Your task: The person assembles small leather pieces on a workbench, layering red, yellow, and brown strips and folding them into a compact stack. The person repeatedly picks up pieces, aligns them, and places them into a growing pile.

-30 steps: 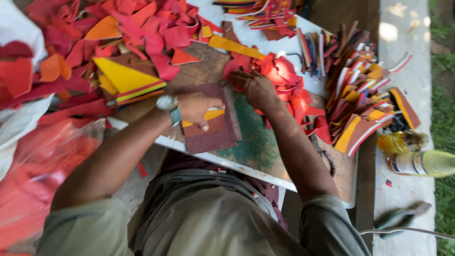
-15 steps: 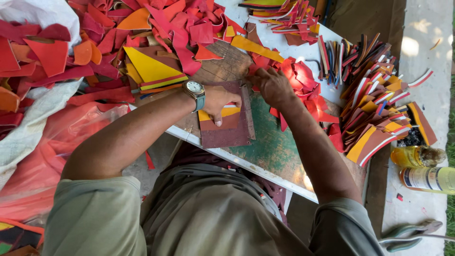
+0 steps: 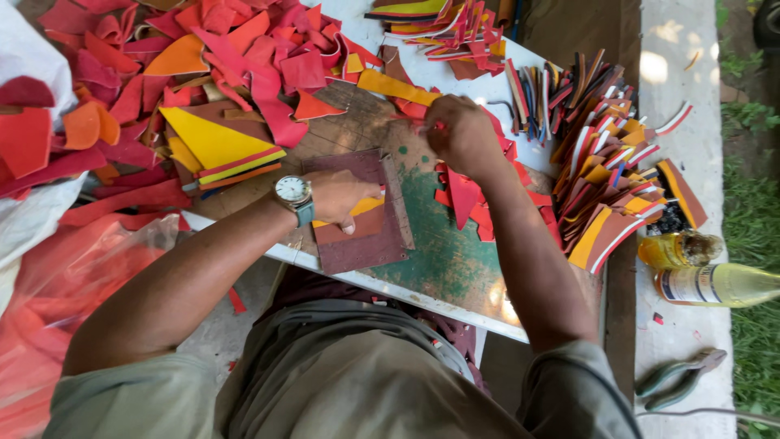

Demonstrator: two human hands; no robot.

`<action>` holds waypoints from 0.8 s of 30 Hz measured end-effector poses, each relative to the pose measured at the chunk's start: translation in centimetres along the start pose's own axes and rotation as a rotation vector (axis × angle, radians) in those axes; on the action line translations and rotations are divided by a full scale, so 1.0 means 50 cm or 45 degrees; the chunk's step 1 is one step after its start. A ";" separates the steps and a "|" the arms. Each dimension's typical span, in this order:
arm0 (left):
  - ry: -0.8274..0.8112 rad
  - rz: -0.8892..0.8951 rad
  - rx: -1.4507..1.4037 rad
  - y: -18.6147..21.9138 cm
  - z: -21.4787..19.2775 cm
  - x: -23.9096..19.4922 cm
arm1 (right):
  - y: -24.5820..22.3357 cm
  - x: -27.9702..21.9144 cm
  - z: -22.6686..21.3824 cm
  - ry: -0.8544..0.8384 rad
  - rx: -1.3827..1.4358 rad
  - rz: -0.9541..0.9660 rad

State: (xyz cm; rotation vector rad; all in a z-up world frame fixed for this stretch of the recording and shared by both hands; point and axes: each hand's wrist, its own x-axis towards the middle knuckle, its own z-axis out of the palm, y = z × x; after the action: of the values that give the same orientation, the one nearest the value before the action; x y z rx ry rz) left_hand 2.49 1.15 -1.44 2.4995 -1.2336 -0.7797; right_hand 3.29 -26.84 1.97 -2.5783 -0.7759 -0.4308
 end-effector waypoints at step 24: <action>0.076 -0.054 0.080 0.031 0.006 -0.008 | -0.115 -0.235 0.130 0.236 1.481 1.346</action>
State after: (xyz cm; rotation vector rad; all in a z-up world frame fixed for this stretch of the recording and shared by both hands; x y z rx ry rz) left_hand 1.10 0.52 -0.89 2.5875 -1.2067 -0.6815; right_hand -8.27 -24.73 -6.66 -1.4606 0.3973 0.1270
